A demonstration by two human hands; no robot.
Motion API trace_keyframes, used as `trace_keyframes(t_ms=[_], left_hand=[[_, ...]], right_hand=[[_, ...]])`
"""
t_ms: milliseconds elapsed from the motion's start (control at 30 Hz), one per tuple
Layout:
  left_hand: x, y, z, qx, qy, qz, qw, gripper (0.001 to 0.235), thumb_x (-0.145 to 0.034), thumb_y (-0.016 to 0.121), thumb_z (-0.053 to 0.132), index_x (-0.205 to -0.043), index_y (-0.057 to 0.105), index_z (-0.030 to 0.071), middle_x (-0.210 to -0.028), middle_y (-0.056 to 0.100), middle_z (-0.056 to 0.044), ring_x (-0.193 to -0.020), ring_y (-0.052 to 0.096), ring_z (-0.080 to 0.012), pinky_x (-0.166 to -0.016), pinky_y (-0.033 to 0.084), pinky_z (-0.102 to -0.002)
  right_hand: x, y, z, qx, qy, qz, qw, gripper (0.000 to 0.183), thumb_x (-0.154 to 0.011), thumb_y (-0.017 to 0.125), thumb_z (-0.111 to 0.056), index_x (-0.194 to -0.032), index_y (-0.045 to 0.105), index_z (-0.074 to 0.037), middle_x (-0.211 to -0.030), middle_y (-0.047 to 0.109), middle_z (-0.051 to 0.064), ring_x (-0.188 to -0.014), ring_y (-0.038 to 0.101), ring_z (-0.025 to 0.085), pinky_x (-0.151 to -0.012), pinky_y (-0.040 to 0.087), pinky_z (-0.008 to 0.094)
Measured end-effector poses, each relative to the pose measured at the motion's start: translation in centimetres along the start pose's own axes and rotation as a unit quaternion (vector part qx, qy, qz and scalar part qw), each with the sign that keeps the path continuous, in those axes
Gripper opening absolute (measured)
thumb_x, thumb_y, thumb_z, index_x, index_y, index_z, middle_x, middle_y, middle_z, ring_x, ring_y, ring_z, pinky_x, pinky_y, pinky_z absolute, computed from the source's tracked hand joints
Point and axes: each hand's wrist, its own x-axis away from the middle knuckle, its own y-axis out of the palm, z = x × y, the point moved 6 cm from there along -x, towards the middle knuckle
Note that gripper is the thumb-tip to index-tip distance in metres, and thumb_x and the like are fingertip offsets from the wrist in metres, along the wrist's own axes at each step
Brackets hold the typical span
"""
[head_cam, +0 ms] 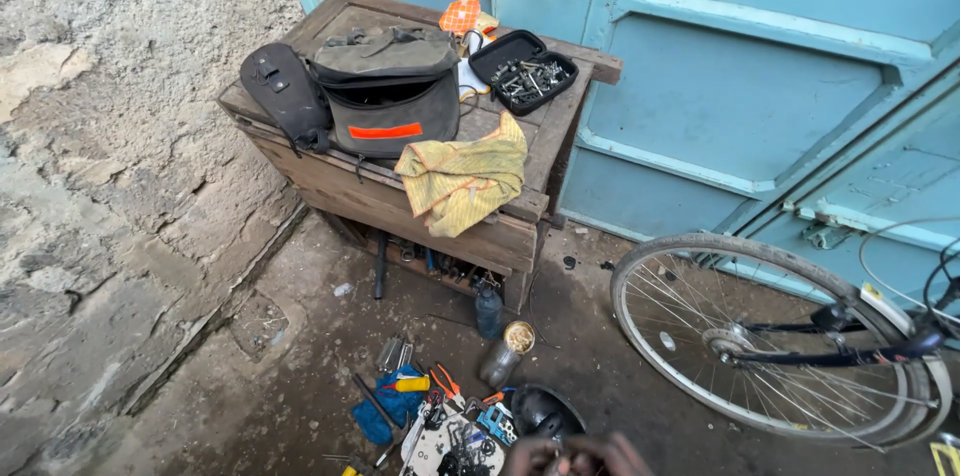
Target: The person handles a thin metal wire and small parts, then attaches the wire to the rear wheel hub of a bicycle. They later search through a toolbox for additional small parts and continue working on the wheel hub.
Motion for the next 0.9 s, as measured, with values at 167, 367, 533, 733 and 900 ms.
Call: trace_keyframes(t_ms=[167, 367, 533, 733, 900], left_hand=[[2.4, 3.0, 25.8, -0.182, 0.099, 0.202, 0.957, 0.017, -0.089, 0.058, 0.037, -0.091, 0.073, 0.029, -0.076, 0.089, 0.011, -0.066, 0.08, -0.0065, -0.071, 0.06, -0.022], [-10.6, 3.4, 38.3, -0.273, 0.392, 0.266, 0.837, 0.029, -0.108, 0.04, 0.026, -0.09, 0.058, 0.012, -0.077, 0.069, -0.006, -0.066, 0.065, -0.0271, -0.062, 0.044, -0.04], [-22.5, 3.2, 45.3, -0.434, 0.5, 0.256, 0.704, 0.018, -0.107, 0.043, 0.013, -0.092, 0.049, 0.006, -0.08, 0.054, -0.014, -0.07, 0.053, -0.0334, -0.057, 0.038, -0.046], [-30.4, 0.5, 42.3, -0.528, 0.373, 0.269, 0.714, 0.013, -0.105, 0.045, 0.02, -0.097, 0.047, 0.01, -0.081, 0.061, -0.016, -0.066, 0.06, -0.0428, -0.051, 0.041, -0.052], [-31.6, 0.2, 41.6, -0.608, 0.291, 0.261, 0.691, 0.018, -0.101, 0.046, 0.026, -0.108, 0.053, 0.01, -0.08, 0.065, -0.016, -0.058, 0.062, -0.0445, -0.047, 0.043, -0.058]], right_hand=[[-7.3, -1.4, -0.5, -0.078, 0.028, -0.018, 0.996, 0.017, -0.077, 0.081, -0.025, -0.093, 0.085, -0.02, -0.077, 0.07, -0.006, -0.064, 0.067, 0.005, -0.063, 0.049, 0.017], [-19.5, -0.8, -1.5, -0.141, 0.014, -0.052, 0.989, 0.008, -0.083, 0.08, -0.016, -0.087, 0.081, -0.009, -0.08, 0.072, 0.001, -0.071, 0.068, 0.01, -0.066, 0.054, 0.023], [-30.3, -0.5, -4.8, -0.183, -0.026, -0.099, 0.978, 0.004, -0.086, 0.076, -0.01, -0.088, 0.077, -0.007, -0.088, 0.076, 0.004, -0.081, 0.071, 0.015, -0.07, 0.057, 0.027], [-39.8, 3.1, -3.5, -0.143, -0.026, -0.141, 0.979, 0.015, -0.084, 0.079, -0.015, -0.098, 0.078, -0.01, -0.098, 0.08, 0.005, -0.08, 0.074, 0.016, -0.068, 0.063, 0.028], [-44.5, 8.1, -1.4, -0.198, 0.03, -0.13, 0.971, 0.014, -0.086, 0.08, -0.01, -0.099, 0.076, -0.01, -0.099, 0.078, 0.003, -0.084, 0.072, 0.014, -0.072, 0.058, 0.028]])
